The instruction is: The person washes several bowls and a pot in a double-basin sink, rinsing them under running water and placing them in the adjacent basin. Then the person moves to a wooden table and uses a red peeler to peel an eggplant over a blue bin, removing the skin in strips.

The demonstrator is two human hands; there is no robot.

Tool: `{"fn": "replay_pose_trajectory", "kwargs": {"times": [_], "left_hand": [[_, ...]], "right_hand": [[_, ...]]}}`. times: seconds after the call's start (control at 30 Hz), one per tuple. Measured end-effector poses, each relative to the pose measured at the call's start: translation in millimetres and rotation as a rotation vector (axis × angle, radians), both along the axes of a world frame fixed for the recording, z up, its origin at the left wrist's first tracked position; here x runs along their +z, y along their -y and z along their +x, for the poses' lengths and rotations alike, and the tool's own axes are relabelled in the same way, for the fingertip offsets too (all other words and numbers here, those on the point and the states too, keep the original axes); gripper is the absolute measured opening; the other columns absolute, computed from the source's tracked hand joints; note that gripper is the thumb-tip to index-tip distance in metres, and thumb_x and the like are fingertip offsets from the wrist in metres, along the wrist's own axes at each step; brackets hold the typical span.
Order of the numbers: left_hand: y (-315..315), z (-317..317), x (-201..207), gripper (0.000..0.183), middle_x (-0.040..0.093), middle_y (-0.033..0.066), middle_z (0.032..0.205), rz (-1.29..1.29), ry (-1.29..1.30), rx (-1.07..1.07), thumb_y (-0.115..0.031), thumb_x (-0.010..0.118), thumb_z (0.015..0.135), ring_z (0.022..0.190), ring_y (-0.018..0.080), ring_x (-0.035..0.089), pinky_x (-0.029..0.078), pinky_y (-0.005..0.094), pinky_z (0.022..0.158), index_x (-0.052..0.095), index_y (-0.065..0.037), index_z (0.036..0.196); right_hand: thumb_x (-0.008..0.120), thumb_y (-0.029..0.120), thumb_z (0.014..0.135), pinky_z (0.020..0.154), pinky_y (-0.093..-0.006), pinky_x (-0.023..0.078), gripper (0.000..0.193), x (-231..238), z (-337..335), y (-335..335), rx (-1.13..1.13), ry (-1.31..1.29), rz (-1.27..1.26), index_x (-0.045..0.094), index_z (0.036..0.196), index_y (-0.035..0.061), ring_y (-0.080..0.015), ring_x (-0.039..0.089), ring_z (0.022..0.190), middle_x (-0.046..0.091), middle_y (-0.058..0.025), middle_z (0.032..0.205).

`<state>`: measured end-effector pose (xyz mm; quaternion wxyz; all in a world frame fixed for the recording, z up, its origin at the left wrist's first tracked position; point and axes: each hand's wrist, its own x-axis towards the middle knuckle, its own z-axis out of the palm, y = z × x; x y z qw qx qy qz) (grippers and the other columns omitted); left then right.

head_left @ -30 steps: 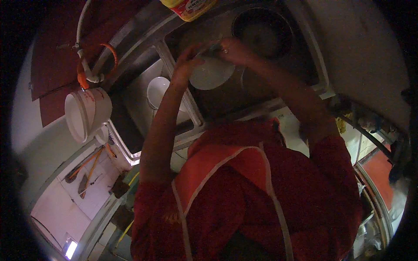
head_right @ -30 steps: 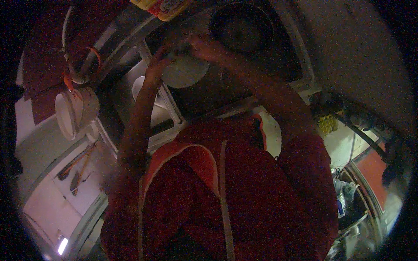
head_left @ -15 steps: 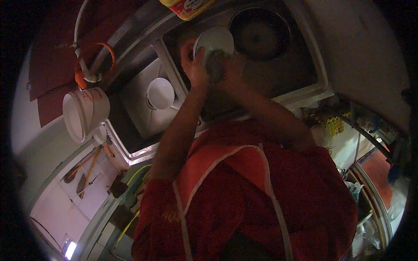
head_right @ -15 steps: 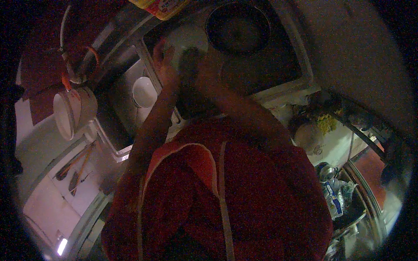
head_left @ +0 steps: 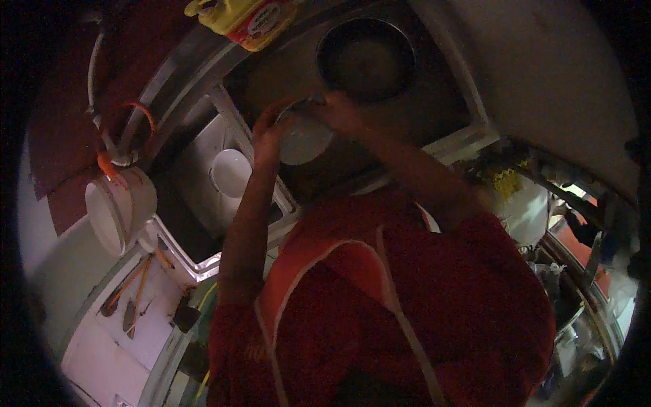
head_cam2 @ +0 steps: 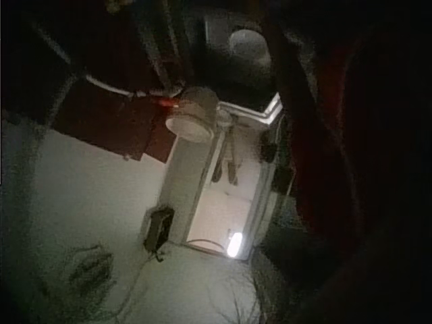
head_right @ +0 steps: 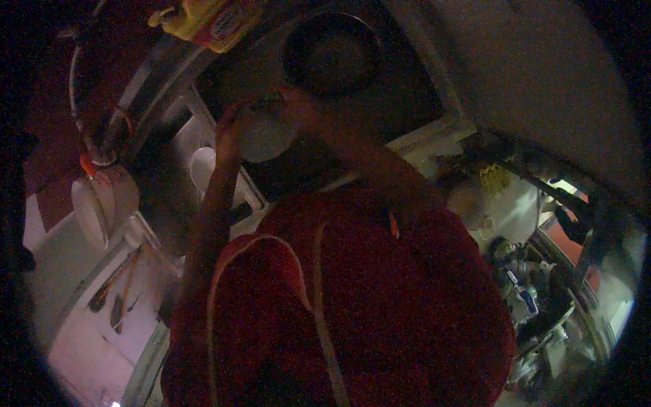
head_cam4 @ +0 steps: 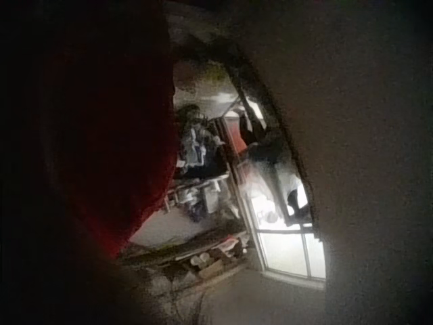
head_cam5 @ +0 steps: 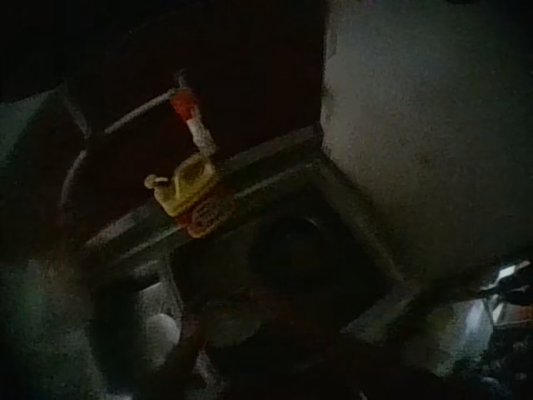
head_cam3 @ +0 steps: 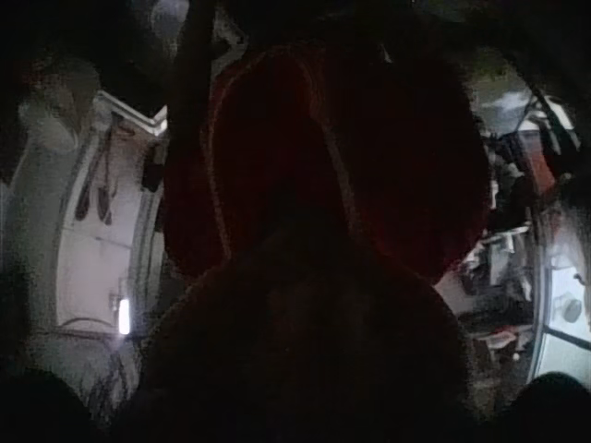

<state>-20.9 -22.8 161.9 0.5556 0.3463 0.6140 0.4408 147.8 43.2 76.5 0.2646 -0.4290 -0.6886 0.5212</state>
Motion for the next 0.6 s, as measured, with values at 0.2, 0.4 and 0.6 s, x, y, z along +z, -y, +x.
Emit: {"fn": "replay_pose_trajectory", "kwargs": {"times": [0.2, 0.4, 0.6], "left_hand": [[7.8, 12.2, -27.3, 0.043, 0.059, 0.0112, 0.120, 0.098, -0.082, 0.378, -0.015, 0.068, 0.082, 0.111, 0.0222, 0.054, 0.042, 0.0323, 0.096, 0.058, -0.002, 0.122], [17.0, -23.0, -62.0, 0.048, 0.057, 0.0121, 0.121, 0.389, -0.566, 0.380, -0.021, 0.067, 0.085, 0.110, 0.0236, 0.054, 0.044, 0.0353, 0.093, 0.054, 0.002, 0.125], [34.6, -43.9, -86.2, 0.042, 0.058, 0.0151, 0.122, -0.273, 0.474, 0.572, -0.020, 0.060, 0.090, 0.109, 0.0272, 0.057, 0.048, 0.0369, 0.090, 0.054, 0.004, 0.124]], "right_hand": [[0.057, 0.037, 0.092, 0.079, -0.0409, 0.052, 0.042, -19.7, -12.6, 43.0, -0.324, -0.272, -0.729, 0.060, 0.120, 0.0061, -0.0275, 0.062, 0.096, 0.065, -0.0154, 0.103], [0.054, 0.032, 0.092, 0.081, -0.0433, 0.051, 0.041, -106.1, -32.5, 2.6, 0.286, 0.442, -0.460, 0.057, 0.124, 0.0072, -0.0280, 0.061, 0.098, 0.064, -0.0151, 0.109], [0.057, 0.024, 0.089, 0.084, -0.0433, 0.050, 0.035, -155.9, -14.9, 47.7, 0.261, 0.444, -0.260, 0.058, 0.121, 0.0101, -0.0270, 0.059, 0.101, 0.063, -0.0129, 0.112]]}}
